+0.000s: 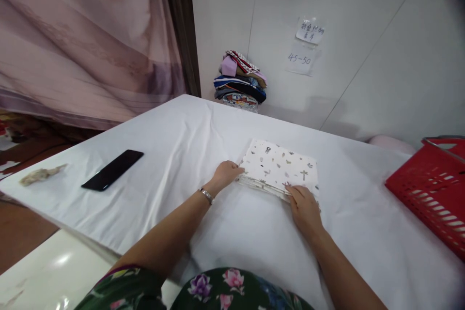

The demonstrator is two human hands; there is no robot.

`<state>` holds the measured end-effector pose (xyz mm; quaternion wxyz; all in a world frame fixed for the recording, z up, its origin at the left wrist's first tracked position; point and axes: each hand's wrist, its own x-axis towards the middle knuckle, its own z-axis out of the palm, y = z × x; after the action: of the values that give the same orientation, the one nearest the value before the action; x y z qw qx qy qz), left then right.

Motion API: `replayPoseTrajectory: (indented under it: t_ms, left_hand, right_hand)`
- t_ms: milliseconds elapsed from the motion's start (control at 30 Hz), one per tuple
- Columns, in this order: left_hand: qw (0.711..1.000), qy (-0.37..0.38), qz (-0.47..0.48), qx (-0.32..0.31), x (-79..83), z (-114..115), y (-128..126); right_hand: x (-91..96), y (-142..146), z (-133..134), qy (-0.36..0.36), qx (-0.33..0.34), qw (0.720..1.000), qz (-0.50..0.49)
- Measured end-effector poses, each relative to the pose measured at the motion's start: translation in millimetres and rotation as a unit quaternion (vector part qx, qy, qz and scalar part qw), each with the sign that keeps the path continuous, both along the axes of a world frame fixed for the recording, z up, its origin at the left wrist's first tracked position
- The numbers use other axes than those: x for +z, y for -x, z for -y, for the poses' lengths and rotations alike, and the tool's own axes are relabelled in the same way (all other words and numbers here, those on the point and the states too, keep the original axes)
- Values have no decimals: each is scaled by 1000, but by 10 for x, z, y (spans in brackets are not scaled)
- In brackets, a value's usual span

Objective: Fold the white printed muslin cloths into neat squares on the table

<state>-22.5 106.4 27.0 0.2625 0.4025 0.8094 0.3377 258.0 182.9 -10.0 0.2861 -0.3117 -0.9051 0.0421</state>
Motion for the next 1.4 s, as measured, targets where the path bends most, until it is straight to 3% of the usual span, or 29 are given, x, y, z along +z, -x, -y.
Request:
replayPoseTrajectory:
  t_ms: [167,267,400,500,600,900,1200,1300,1400]
  left_hand:
    - [1000,16,-24,3,-18,25,-26]
    - [994,-31,-107,2,-22,49,-62]
    - [938,-185,-275,-107,-73,77,-108]
    - [890,-224,-339,-206,-123,87,-133]
    - [870,-231,-353,-256,-149,103,-156]
    - [851,-239,-342,-317,-64,112,-370]
    - [865,-198,-340,-310,-93,-32,-411]
    - [861,-230,-342,-297,-100,-3,-450]
    - [839,-271,-362,-303,-91,25,-554]
  right_hand:
    - [-3,1,2,-4,-2,1000,-1]
    - [-5,1,1,2,-1,1000,9]
    - [4,7,-2,5,3,1000,8]
    - [25,15,1,7,4,1000,11]
    - [46,17,3,9,8,1000,10]
    - [98,27,18,11,1,1000,12]
    - [102,-1,20,24,-28,999,-8]
    - [111,10,15,46,-45,998,-2]
    - [126,19,11,64,-51,997,-3]
